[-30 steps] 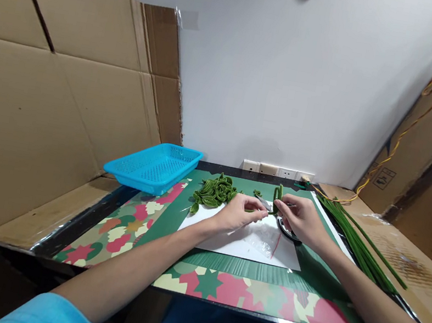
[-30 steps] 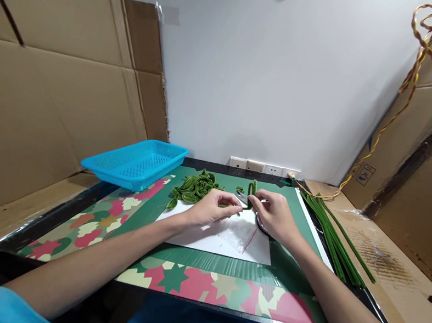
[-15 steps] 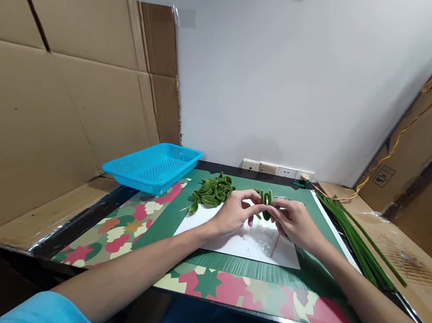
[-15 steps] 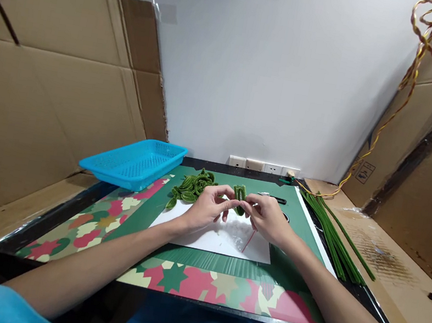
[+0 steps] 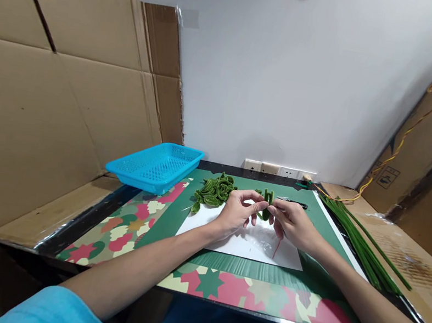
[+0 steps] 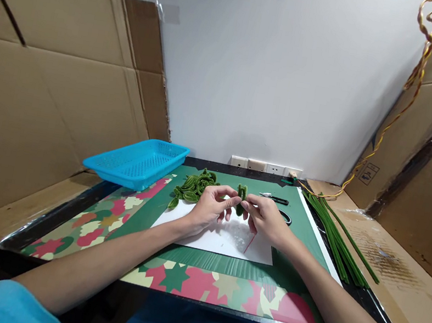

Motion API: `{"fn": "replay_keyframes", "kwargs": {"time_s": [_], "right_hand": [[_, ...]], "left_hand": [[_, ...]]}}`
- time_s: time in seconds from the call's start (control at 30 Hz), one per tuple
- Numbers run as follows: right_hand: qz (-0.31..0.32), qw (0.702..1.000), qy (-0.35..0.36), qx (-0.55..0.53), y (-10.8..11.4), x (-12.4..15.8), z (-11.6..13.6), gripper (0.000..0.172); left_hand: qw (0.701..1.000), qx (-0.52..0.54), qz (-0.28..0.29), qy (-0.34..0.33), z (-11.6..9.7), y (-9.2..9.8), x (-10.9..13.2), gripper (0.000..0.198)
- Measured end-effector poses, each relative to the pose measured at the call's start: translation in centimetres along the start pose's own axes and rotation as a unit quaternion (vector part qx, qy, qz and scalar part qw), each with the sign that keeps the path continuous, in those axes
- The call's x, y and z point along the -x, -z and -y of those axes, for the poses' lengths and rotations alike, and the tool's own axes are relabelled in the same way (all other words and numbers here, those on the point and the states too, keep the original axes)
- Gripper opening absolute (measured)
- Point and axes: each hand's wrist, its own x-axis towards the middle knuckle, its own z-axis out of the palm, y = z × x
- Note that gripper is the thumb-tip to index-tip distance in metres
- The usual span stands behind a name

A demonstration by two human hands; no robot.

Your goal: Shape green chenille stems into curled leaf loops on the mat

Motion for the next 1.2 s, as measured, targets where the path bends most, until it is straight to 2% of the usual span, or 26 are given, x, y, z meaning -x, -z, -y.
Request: {"fn": "replay_keyframes", "kwargs": {"time_s": [0.27,0.47,0.57,0.67,0.77,0.93,1.2], "right_hand": [[0.003,0.999,0.001,0.035,0.2,0.0,0.1,0.049],[-0.059,0.981,0.022,0.185,0.4,-0.3,-0.3,0.045],[-0.049,0.967,0.005,0.252,0.5,-0.4,-0.4,0.041],[-0.039,0.959,0.005,0.282,0.4,-0.4,-0.4,0.039],[-0.060,0.961,0.008,0.271,0.3,-0.5,-0.3,0.040],[-0.112,0.972,0.000,0.205,0.3,-0.8,-0.4,0.043],[-0.148,0.975,-0.026,0.162,-0.1,-0.8,-0.7,0.026]], "left_hand": [[0.999,-0.030,-0.019,0.003,-0.1,0.1,0.0,0.047],[0.998,-0.054,0.013,0.007,-0.1,0.1,0.0,0.049],[0.996,-0.080,0.029,0.032,0.0,0.1,0.0,0.047],[0.993,-0.104,0.045,0.016,-0.4,0.1,0.1,0.040],[0.993,-0.101,0.066,-0.015,-0.9,0.2,0.2,0.034],[0.994,-0.087,0.061,-0.018,-1.2,0.2,0.2,0.032],[0.994,-0.086,0.065,-0.015,-1.2,0.1,0.1,0.035]]}}
